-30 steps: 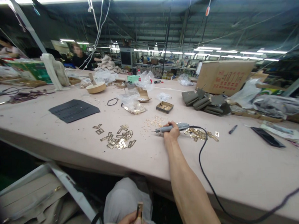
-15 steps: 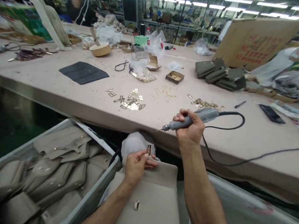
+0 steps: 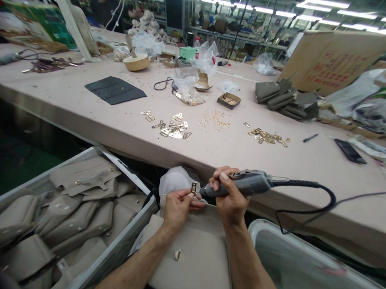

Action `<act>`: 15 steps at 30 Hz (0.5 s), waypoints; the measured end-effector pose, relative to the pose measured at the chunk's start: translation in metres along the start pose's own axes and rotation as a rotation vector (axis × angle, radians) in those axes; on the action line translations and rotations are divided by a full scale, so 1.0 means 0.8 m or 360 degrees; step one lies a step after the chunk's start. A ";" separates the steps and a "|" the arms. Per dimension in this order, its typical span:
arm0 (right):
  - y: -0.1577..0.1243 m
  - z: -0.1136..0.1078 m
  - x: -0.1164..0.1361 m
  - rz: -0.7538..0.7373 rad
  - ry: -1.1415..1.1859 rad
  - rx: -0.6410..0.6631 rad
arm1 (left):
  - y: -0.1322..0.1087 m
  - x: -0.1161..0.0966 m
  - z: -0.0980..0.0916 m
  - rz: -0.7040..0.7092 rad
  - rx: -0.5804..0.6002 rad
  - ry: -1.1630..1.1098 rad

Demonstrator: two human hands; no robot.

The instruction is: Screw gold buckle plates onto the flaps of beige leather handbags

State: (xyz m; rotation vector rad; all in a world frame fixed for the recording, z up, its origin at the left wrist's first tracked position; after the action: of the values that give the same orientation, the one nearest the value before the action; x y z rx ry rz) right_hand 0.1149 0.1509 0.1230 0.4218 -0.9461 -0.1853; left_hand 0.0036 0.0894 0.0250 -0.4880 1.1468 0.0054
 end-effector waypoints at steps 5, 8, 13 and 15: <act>-0.006 0.005 -0.001 -0.0041 -0.0013 0.0058 | -0.002 0.000 0.001 0.0002 -0.0026 -0.0028; -0.007 0.006 -0.002 -0.0063 -0.0025 0.0086 | -0.002 0.000 0.002 -0.0001 -0.0037 -0.0053; -0.010 0.007 -0.007 -0.0066 -0.0058 0.0127 | -0.002 0.001 0.002 -0.0009 -0.0040 -0.0078; -0.012 0.008 -0.009 -0.0093 -0.0084 0.0150 | -0.002 0.001 0.002 -0.0006 -0.0034 -0.0089</act>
State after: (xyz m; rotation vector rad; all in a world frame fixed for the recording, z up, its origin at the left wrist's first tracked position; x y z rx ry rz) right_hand 0.1061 0.1433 0.1168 0.5340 -0.9974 -0.2063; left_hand 0.0057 0.0888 0.0253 -0.5064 1.0920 0.0279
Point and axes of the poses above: each hand's wrist, its own y-axis towards the middle knuckle, its own z-axis out of the palm, x = y × z, the point moved 2 cm from there along y, towards the middle knuckle, and after that the axes turned 8 degrees about -z, right-handed, at the moved point
